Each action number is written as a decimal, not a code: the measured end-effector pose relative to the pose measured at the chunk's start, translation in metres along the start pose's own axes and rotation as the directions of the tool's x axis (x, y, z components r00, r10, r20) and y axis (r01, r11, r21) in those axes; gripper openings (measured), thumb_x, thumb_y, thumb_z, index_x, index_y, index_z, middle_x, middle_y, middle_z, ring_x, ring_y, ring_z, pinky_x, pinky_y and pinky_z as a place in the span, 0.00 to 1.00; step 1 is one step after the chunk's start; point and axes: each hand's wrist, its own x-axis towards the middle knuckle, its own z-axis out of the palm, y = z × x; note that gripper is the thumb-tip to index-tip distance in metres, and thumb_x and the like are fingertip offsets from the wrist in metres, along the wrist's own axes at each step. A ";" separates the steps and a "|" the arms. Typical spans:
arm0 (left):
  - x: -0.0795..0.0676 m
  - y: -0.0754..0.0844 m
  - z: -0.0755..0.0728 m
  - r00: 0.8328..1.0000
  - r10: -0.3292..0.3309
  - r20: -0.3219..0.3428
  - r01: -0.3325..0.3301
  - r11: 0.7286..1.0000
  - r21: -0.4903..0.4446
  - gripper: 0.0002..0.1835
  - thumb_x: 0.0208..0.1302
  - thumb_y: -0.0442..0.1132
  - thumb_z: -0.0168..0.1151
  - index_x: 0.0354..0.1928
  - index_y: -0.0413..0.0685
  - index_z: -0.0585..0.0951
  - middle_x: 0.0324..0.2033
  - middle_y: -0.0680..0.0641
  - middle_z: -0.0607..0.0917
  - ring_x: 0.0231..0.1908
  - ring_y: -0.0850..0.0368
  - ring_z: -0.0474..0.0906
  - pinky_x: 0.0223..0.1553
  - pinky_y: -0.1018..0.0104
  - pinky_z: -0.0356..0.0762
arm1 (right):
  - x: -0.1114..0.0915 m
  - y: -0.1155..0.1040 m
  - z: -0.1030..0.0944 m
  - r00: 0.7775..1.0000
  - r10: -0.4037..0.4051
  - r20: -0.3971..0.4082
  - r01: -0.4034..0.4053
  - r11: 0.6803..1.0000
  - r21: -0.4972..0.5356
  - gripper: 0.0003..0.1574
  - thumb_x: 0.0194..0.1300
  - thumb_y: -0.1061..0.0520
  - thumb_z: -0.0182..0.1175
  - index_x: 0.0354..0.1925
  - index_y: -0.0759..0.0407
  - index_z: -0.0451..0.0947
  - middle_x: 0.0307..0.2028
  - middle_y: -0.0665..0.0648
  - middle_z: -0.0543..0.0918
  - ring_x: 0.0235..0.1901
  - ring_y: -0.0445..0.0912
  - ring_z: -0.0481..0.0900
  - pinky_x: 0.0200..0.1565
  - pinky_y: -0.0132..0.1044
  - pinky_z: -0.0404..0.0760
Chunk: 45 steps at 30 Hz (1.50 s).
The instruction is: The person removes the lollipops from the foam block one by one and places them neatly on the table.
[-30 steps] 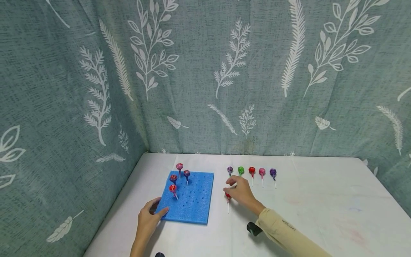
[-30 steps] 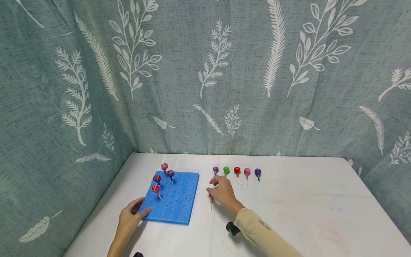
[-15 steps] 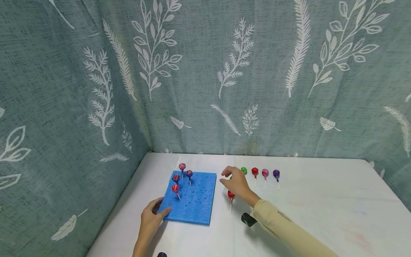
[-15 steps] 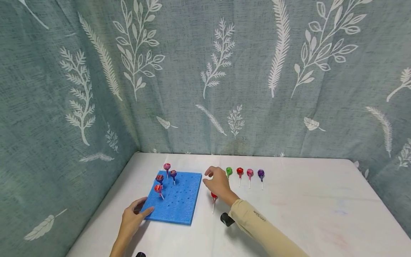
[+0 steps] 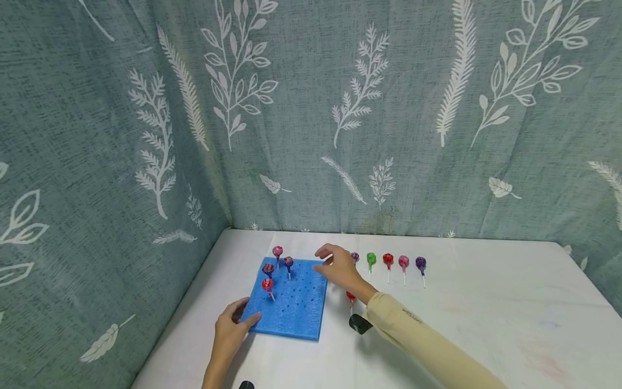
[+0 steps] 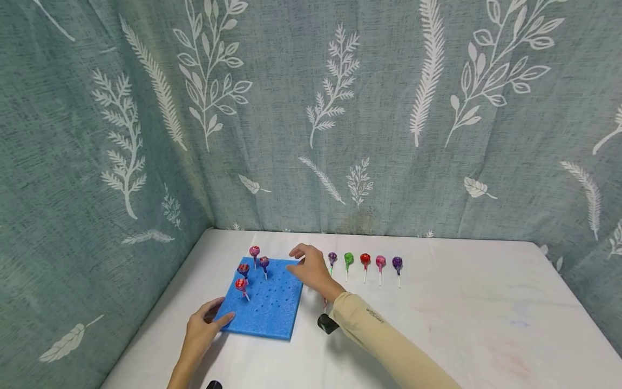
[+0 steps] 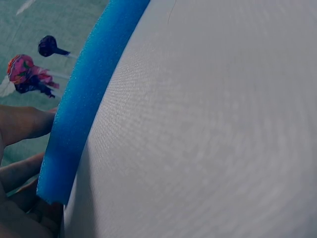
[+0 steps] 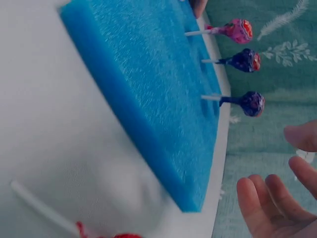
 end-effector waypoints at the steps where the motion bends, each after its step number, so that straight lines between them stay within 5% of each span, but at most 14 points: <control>1: 0.000 0.000 0.000 1.000 0.000 0.001 0.000 1.000 0.000 0.30 0.56 0.38 0.68 0.60 0.35 0.72 0.50 0.36 0.77 0.49 0.43 0.73 0.51 0.49 0.70 | 0.001 -0.001 0.002 1.000 -0.005 0.003 0.005 1.000 0.009 0.14 0.54 0.63 0.68 0.40 0.60 0.78 0.40 0.61 0.81 0.35 0.50 0.79 0.38 0.41 0.79; 24: -0.003 0.000 0.002 1.000 -0.022 0.018 0.022 1.000 -0.011 0.30 0.55 0.39 0.69 0.59 0.37 0.74 0.50 0.37 0.78 0.48 0.44 0.73 0.50 0.51 0.70 | 0.012 -0.002 0.058 0.998 0.020 0.055 -0.030 0.982 0.184 0.23 0.57 0.61 0.66 0.53 0.60 0.75 0.50 0.60 0.77 0.49 0.53 0.77 0.47 0.44 0.79; 45: 0.001 0.000 -0.002 1.000 -0.009 0.012 0.009 1.000 -0.021 0.30 0.55 0.38 0.69 0.59 0.36 0.73 0.49 0.37 0.78 0.48 0.44 0.73 0.51 0.49 0.70 | 0.018 -0.005 0.092 0.998 -0.038 -0.057 0.049 0.978 0.205 0.10 0.54 0.66 0.68 0.35 0.61 0.78 0.35 0.55 0.82 0.39 0.47 0.81 0.38 0.32 0.81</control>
